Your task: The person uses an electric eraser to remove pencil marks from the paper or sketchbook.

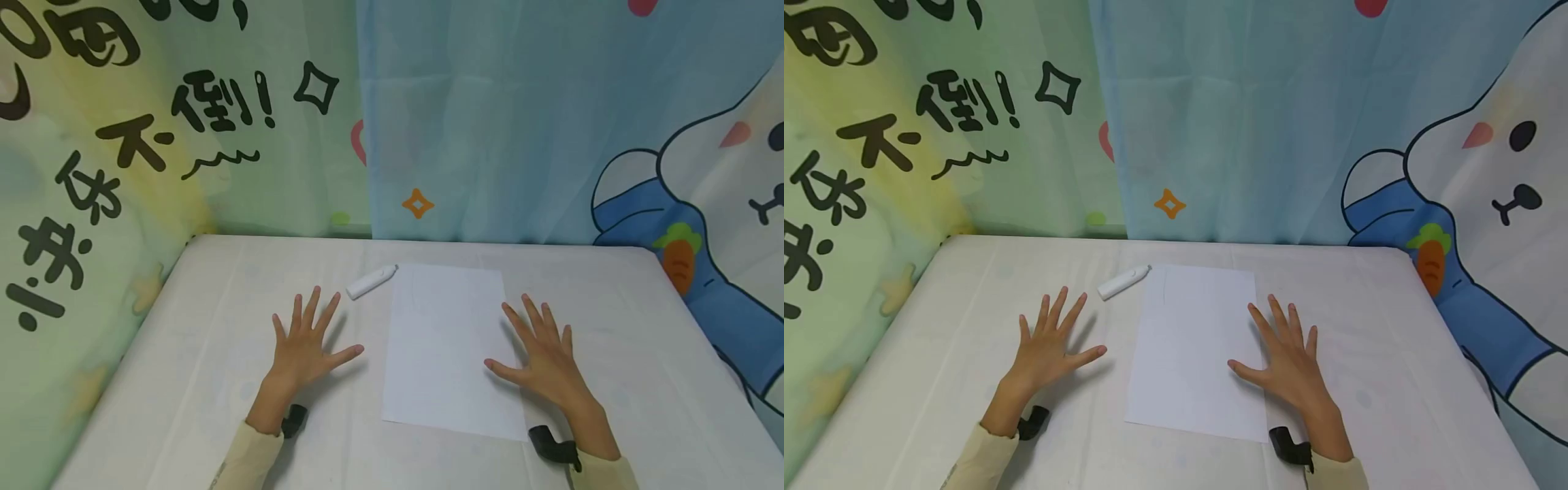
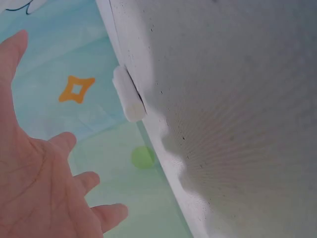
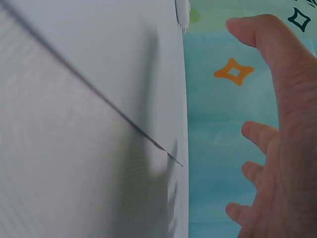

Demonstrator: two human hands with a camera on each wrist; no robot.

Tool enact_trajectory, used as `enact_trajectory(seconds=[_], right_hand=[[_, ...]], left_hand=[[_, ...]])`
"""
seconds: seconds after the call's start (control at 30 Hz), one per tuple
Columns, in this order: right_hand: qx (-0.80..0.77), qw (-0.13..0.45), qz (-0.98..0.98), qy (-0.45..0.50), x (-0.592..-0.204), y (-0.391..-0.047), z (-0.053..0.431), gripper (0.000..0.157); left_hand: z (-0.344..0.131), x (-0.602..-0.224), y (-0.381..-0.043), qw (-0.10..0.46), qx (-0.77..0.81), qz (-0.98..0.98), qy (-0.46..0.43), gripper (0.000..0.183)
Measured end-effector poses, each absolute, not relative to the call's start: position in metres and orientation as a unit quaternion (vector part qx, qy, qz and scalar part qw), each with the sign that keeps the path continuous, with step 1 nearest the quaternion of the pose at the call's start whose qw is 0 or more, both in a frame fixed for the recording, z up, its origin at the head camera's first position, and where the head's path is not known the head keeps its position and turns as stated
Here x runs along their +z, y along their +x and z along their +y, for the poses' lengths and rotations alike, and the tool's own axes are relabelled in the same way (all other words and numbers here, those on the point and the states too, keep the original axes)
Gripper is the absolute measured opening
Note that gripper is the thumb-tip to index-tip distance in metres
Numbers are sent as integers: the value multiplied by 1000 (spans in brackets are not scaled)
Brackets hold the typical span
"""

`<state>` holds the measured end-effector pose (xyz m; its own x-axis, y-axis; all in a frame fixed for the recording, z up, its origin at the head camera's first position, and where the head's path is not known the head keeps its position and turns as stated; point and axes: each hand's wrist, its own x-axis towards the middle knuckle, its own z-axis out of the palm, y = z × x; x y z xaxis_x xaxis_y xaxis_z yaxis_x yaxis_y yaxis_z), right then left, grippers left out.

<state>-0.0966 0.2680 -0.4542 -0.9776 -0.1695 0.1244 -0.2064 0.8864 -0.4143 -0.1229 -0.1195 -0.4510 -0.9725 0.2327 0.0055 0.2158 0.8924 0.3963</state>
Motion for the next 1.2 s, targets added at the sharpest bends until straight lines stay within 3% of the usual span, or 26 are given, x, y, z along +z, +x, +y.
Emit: enact_trajectory(seconds=[0.33, 0.6, 0.73, 0.93, 1.2], right_hand=[[234, 25, -963, 130, -458, -97, 265, 100], [250, -13, -956, 151, -461, -97, 267, 97], [253, -20, -954, 161, -461, -96, 268, 90], [244, -31, -956, 159, -459, -94, 268, 74], [279, -44, -946, 157, -463, -94, 271, 73]], left_hand=[[-116, -447, -123, 11, 244, 964, 103, 89], [-113, -447, -128, -105, 267, 950, 122, 71], [-112, -447, -129, -133, 281, 943, 121, 61], [-107, -445, -133, -118, 321, 933, 110, 55], [-101, -446, -144, -88, 359, 922, 112, 52]])
